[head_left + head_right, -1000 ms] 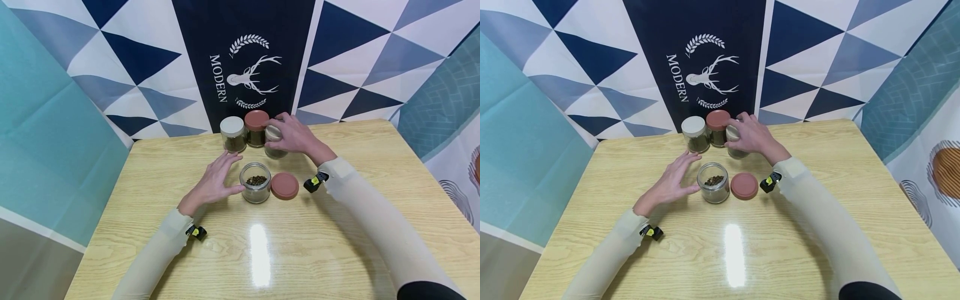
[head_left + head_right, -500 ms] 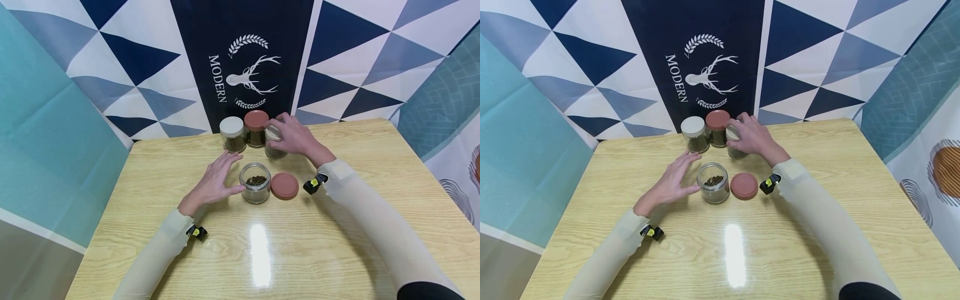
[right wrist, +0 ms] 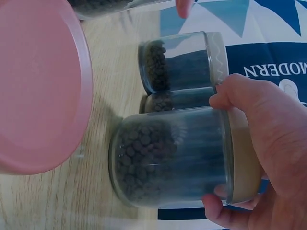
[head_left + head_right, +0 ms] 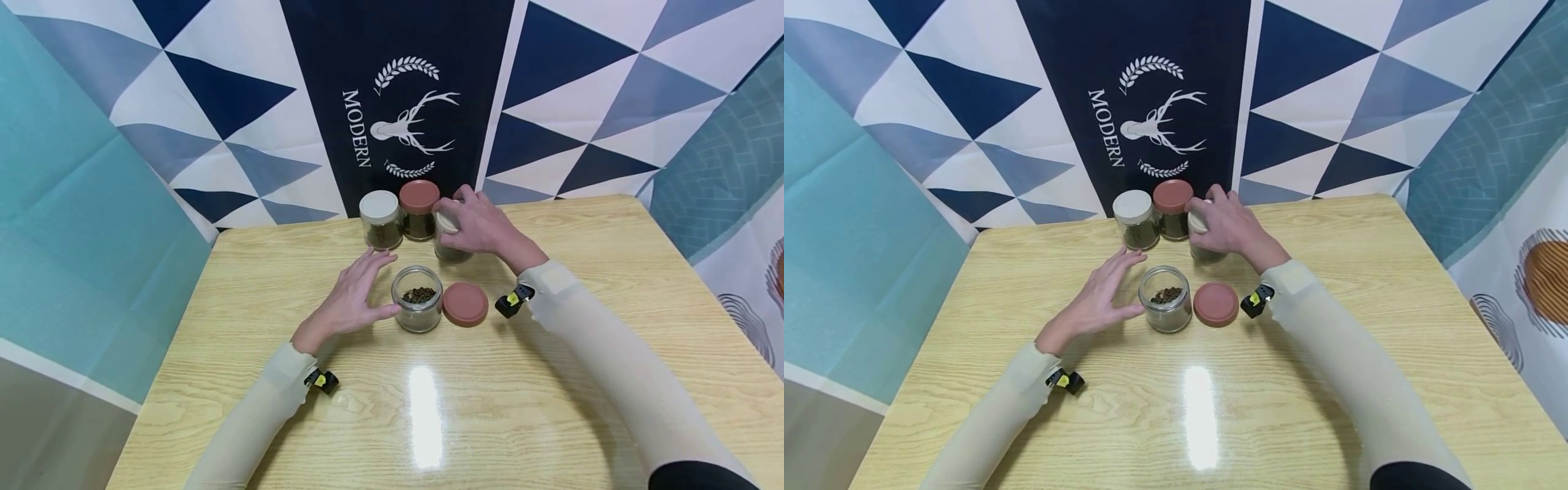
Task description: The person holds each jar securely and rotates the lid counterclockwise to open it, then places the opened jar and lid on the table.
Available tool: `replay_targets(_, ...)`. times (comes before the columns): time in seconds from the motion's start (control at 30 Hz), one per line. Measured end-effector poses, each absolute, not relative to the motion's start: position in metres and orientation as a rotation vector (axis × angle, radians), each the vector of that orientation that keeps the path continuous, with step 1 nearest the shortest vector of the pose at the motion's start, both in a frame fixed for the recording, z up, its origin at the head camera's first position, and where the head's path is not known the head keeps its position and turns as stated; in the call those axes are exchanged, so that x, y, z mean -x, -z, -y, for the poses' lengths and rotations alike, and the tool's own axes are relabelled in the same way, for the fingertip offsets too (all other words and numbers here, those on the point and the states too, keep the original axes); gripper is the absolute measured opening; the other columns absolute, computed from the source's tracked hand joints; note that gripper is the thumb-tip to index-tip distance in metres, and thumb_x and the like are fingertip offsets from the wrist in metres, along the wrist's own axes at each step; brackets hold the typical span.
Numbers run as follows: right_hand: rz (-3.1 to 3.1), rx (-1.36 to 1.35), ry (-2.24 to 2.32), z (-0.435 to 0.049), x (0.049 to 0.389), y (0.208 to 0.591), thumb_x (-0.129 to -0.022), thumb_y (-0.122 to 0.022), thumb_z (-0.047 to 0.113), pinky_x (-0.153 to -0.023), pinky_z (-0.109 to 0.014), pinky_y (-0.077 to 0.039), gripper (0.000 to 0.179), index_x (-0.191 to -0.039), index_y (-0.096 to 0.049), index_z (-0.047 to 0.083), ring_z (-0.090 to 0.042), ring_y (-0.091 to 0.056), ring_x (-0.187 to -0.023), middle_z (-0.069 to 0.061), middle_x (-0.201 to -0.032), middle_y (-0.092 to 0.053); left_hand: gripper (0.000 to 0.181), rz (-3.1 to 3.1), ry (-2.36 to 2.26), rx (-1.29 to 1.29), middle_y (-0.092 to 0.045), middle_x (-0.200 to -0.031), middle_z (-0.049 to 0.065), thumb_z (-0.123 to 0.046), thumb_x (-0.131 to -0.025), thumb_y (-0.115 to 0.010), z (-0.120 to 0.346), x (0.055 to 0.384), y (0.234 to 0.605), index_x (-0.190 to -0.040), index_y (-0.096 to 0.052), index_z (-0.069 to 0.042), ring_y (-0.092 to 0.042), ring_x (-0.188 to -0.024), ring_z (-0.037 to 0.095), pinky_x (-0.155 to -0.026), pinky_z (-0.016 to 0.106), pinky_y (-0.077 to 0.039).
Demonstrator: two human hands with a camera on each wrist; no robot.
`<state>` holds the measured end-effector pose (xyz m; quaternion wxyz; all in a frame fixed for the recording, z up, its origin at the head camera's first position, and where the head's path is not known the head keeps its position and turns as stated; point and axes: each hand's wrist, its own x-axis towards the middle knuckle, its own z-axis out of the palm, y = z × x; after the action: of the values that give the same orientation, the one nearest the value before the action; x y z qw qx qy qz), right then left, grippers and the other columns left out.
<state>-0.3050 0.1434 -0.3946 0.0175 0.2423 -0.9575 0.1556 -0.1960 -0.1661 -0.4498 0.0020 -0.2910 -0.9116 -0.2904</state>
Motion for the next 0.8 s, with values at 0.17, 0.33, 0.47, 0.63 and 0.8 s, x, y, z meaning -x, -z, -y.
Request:
replay_targets(0.17, 2.988, -0.742, -0.492, -0.1438, 0.3049, 0.3935, -0.094, -0.080, 0.039, -0.085, -0.067, -0.061, 0.063, -0.153, -0.063, 0.022, -0.053, -0.055, -0.124, -0.029, -0.150, -0.052, 0.139, 2.858, 0.911, 0.920, -0.037, -0.183, 0.020, -0.114, -0.080, -0.026, 0.1663, 0.1965, 0.4507, -0.175, -0.037, -0.013, -0.021, -0.176, 0.049, -0.133, 0.084, -0.024)
replay_targets(0.33, 3.006, -0.722, -0.495, -0.1439, 0.3055, 0.3938, -0.095, -0.080, 0.039, -0.086, -0.067, -0.061, 0.062, -0.153, -0.064, 0.023, -0.052, -0.056, -0.125, -0.027, -0.149, -0.054, 0.138, 2.866, 0.914, 0.919, -0.036, -0.184, 0.020, -0.114, -0.081, -0.026, 0.1665, 0.1961, 0.4515, -0.175, -0.037, -0.014, -0.020, -0.176, 0.049, -0.134, 0.083, -0.024)
replay_targets(0.47, 3.007, -0.714, -0.508, -0.1437, 0.3060, 0.3937, -0.095, -0.081, 0.038, -0.087, -0.065, -0.061, 0.061, -0.152, -0.065, 0.022, -0.050, -0.056, -0.126, -0.025, -0.148, -0.054, 0.138, 2.871, 0.914, 0.915, -0.036, -0.184, 0.020, -0.114, -0.081, -0.027, 0.1667, 0.1955, 0.4515, -0.175, -0.037, -0.014, -0.020, -0.176, 0.049, -0.134, 0.083, -0.024)
replay_targets(0.63, 2.999, -0.723, -0.523, -0.1438, 0.3064, 0.3923, -0.094, -0.083, 0.036, -0.088, -0.064, -0.060, 0.061, -0.151, -0.066, 0.021, -0.049, -0.056, -0.126, -0.026, -0.145, -0.055, 0.139, 2.872, 0.913, 0.911, -0.037, -0.183, 0.020, -0.114, -0.080, -0.026, 0.1666, 0.1954, 0.4515, -0.174, -0.038, -0.014, -0.020, -0.176, 0.049, -0.134, 0.082, -0.025)
replay_targets(0.8, 2.997, -0.720, -0.527, -0.1434, 0.3068, 0.3920, -0.094, -0.083, 0.036, -0.090, -0.064, -0.059, 0.060, -0.150, -0.067, 0.020, -0.048, -0.055, -0.126, -0.025, -0.145, -0.055, 0.135, 2.873, 0.912, 0.920, -0.036, -0.184, 0.019, -0.113, -0.082, -0.029, 0.1678, 0.1959, 0.4528, -0.175, -0.038, -0.015, -0.019, -0.177, 0.048, -0.134, 0.082, -0.025)
